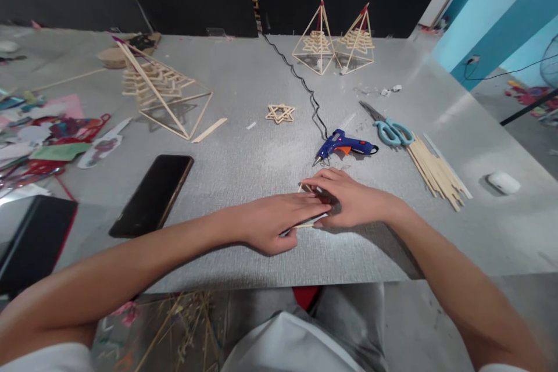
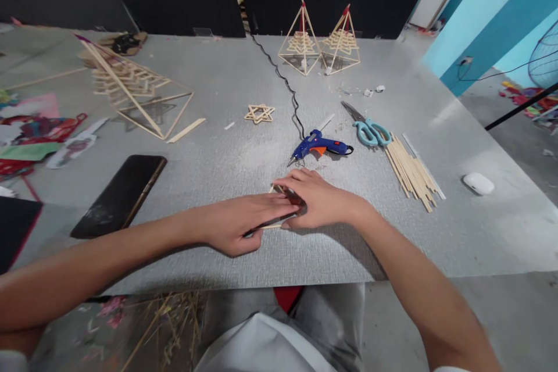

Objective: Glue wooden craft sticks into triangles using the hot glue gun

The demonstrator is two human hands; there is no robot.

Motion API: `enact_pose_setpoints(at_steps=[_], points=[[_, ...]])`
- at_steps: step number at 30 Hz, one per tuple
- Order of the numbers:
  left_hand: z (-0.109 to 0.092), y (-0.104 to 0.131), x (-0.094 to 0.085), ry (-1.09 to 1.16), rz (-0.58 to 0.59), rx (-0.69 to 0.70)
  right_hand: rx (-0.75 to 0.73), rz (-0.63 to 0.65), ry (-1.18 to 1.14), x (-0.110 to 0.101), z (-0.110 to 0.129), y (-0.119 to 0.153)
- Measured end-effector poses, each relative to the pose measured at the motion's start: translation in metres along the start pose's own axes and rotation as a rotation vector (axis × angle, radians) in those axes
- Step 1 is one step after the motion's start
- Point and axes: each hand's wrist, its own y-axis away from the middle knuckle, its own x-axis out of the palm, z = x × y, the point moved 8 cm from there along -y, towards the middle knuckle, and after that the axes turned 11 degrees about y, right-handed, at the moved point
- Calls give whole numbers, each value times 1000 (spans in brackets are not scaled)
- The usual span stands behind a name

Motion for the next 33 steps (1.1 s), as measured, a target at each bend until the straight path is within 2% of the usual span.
enact_pose_setpoints(at_steps=[33], points=[[-4, -1, -3, 3, -29, 22, 59, -33, 55, 6, -3, -5]])
